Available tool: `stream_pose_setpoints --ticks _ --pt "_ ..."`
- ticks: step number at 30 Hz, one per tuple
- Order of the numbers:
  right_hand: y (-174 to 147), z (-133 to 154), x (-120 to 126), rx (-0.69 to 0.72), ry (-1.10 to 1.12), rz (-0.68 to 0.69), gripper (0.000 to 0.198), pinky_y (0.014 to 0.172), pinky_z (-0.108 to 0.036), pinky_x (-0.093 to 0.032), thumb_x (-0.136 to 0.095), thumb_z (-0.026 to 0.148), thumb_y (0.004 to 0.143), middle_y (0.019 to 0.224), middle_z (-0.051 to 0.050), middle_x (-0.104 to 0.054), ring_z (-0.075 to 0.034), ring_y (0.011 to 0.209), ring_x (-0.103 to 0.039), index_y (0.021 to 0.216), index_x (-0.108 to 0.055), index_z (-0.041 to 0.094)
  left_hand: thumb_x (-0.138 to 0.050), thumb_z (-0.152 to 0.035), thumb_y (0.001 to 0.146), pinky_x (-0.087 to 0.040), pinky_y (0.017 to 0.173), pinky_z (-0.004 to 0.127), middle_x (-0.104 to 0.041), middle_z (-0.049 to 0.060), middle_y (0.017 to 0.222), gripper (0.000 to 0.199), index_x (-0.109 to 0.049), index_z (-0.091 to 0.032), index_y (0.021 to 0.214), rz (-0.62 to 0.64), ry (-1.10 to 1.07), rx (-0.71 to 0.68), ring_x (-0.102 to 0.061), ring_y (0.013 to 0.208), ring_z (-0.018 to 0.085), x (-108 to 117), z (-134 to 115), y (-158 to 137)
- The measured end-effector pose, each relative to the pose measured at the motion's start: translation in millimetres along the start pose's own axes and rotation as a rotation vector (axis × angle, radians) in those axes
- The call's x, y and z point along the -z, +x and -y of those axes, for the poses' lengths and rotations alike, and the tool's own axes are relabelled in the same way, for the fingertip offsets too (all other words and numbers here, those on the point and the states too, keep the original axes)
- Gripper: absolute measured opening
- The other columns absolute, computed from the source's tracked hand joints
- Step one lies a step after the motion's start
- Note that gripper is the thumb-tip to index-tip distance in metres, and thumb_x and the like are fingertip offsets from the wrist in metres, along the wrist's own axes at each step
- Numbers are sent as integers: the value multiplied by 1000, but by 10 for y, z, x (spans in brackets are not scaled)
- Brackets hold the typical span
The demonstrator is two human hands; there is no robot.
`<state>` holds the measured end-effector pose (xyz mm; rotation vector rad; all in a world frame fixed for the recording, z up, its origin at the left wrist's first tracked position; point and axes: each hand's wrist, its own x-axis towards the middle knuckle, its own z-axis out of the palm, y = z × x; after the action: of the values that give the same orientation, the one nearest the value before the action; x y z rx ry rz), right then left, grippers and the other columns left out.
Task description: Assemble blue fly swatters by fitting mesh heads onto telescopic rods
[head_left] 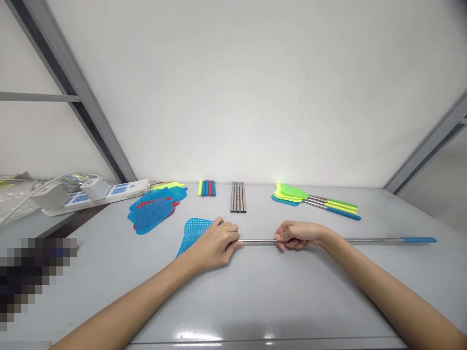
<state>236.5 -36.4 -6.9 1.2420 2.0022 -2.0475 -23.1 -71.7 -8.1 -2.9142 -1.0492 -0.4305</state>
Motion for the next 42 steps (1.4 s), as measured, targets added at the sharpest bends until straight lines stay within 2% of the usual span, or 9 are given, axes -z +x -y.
stream_pose_setpoints --ticks 14,27,37,42 --pt "30 49 -115 -3 16 -7 27 34 -18 -8 -45 33 79 43 9 -23 -2 35 -16 63 -51 12 -36 -20 84 -26 63 28 -45 -1 64 25 -43 -16 61 1 15 -12 -40 59 10 5 -58 -4" --pt "22 119 -245 -13 17 -2 26 34 -18 -10 -42 30 80 42 9 -24 -2 35 -17 63 -50 12 -36 -17 84 -30 59 25 -45 0 65 21 -45 -15 64 42 -29 10 -38 58 11 -33 -184 -2" --pt "52 126 -228 -12 9 -13 27 34 -18 -12 -41 33 81 42 8 -31 -2 34 -20 67 -53 12 -37 -22 85 -32 59 23 -46 0 69 24 -43 -15 63 71 -113 63 -42 62 10 -55 -165 23" --pt "66 88 -207 8 17 -7 29 34 -17 -15 -41 37 81 44 7 -34 -3 35 -23 73 -55 13 -38 -27 85 -34 62 24 -46 0 70 26 -48 -16 65 57 -135 57 -43 66 11 -44 -111 44"
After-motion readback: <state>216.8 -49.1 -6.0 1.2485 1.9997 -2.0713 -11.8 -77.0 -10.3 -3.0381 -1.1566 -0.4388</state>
